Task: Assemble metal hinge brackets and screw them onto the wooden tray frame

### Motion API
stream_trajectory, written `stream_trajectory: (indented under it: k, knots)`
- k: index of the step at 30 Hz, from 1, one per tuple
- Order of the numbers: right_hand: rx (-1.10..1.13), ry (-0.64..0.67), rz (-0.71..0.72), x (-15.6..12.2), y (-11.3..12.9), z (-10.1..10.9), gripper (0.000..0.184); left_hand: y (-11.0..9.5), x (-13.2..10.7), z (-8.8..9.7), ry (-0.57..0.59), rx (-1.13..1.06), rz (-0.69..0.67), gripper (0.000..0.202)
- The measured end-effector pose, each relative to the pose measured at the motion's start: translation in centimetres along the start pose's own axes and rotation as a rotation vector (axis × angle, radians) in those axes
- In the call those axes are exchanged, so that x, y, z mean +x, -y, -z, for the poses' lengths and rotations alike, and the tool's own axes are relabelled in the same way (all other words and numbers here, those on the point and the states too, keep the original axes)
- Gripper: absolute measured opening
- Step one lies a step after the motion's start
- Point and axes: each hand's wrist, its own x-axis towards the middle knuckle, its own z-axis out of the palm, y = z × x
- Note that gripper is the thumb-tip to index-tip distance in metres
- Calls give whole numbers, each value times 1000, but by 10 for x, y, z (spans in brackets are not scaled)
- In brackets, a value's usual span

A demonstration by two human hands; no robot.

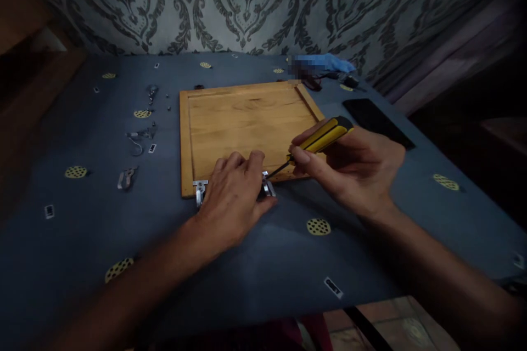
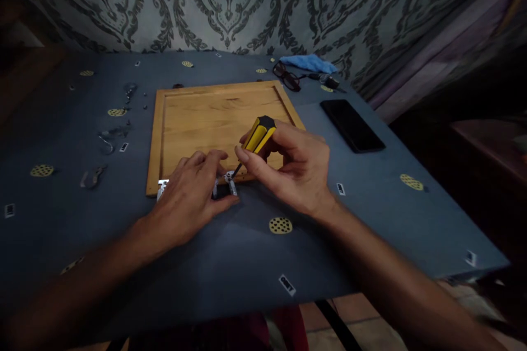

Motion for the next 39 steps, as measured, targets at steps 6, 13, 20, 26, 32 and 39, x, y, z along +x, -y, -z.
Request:
stream_trajectory:
  k: [6, 13, 20, 26, 32, 39]
  knots:
    - [-69, 53, 82, -4, 1, 9, 9, 3, -2, -5, -60, 5, -40, 45]
    - [-50, 34, 17, -9, 2, 12, 14, 4, -3, -7, -108, 3, -81, 45]
    - [-24, 57, 15, -10, 1, 12, 13, 4, -4, -9, -127, -19, -64, 44]
    - [-51, 45, 6, -13, 1, 13, 10, 5, -4, -9, -132, -41, -76, 42]
    - [-34, 74, 94, -7, -3, 13, 12, 6, -4, -9, -163, -20, -88, 44]
    - [-111, 75, 78, -8, 0, 12, 9, 6, -5, -9, -164, -29, -101, 45]
